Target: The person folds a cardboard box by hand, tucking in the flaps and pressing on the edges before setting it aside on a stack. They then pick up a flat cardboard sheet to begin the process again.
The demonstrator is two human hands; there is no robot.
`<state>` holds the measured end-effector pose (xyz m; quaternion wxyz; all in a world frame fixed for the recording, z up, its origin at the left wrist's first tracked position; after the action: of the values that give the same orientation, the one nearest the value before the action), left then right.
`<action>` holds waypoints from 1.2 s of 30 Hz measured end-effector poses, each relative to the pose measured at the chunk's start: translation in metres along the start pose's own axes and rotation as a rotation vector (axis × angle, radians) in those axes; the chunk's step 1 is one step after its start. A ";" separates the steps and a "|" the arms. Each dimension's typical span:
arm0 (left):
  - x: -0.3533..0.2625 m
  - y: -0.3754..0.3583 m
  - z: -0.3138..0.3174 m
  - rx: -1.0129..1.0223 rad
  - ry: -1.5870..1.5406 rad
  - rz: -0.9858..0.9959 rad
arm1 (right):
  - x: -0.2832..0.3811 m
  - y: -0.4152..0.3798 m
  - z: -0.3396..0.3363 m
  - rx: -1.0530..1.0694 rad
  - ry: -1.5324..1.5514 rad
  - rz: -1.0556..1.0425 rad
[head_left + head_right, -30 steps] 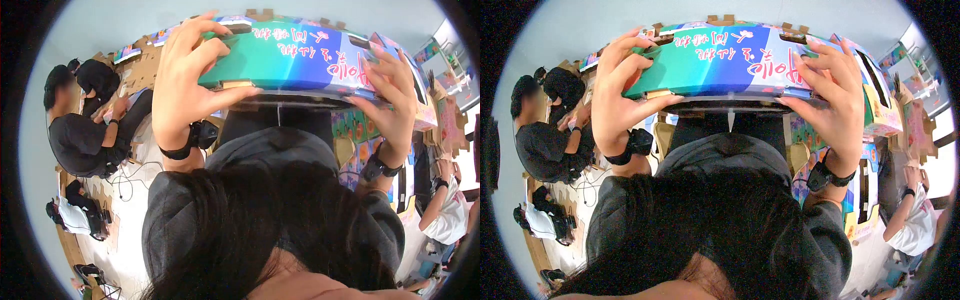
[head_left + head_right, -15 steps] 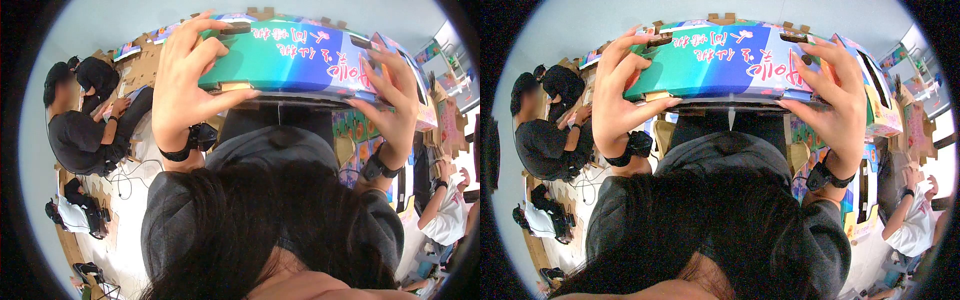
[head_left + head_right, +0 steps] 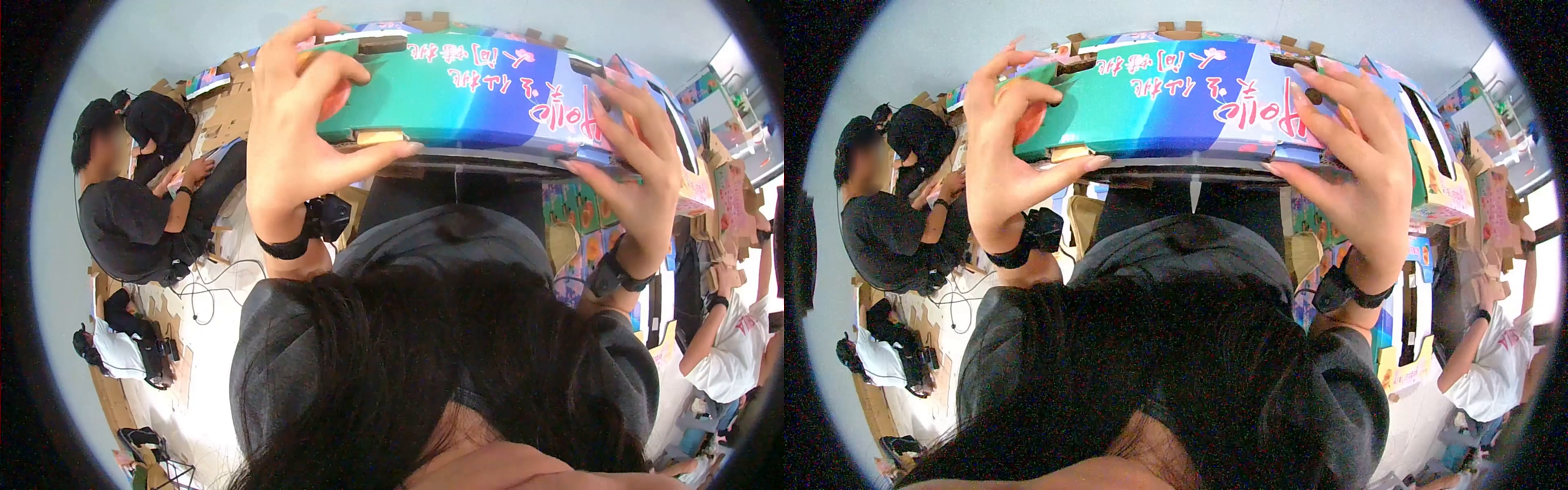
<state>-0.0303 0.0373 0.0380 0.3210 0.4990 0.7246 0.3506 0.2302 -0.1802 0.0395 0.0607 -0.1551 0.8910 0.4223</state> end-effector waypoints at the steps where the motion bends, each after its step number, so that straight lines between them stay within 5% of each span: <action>1: -0.004 0.002 -0.001 -0.018 0.005 -0.007 | 0.000 -0.001 0.001 -0.005 0.001 0.007; 7: 0.045 -0.017 0.005 -0.662 -0.192 0.270 | 0.005 0.001 0.001 -0.006 -0.016 0.021; 11: 0.084 -0.054 0.015 -0.775 -0.290 0.077 | 0.005 -0.002 0.002 -0.013 -0.051 0.000; 14: 0.097 -0.075 0.038 -0.585 -0.308 -0.214 | 0.006 -0.001 0.002 0.009 -0.073 0.010; 18: 0.150 -0.153 0.079 0.042 -0.753 -0.645 | 0.013 -0.001 0.000 0.061 -0.108 0.050; 22: 0.116 -0.137 0.087 0.420 -0.717 -0.737 | 0.024 0.001 -0.003 0.097 -0.116 0.123; 24: 0.115 -0.136 0.101 0.374 -0.700 -0.599 | 0.027 0.000 -0.001 0.084 -0.118 0.157; 25: 0.117 -0.136 0.104 0.486 -0.648 -0.744 | 0.027 -0.001 0.000 0.076 -0.119 0.174; 28: 0.103 -0.133 0.110 0.347 -0.764 -0.880 | 0.018 -0.005 0.002 0.071 -0.121 0.118; 32: 0.104 -0.123 0.115 0.249 -0.847 -0.770 | 0.009 0.002 0.011 0.024 -0.250 0.108; 36: 0.098 -0.107 0.124 0.061 -0.988 -0.896 | 0.023 0.008 0.026 -0.081 -0.381 -0.032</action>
<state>-0.0117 0.1257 -0.1294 0.7156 0.2605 0.6392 -0.1072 0.2055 -0.1605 0.0232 0.2289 -0.0890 0.8431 0.4783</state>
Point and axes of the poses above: each hand's wrist, its own y-axis towards the middle knuckle, its own z-axis out of the palm, x = y × z, the point moved 1 cm from there along y, towards the middle knuckle, and after that the axes turned 11 degrees about -z, right-handed, at the moved point
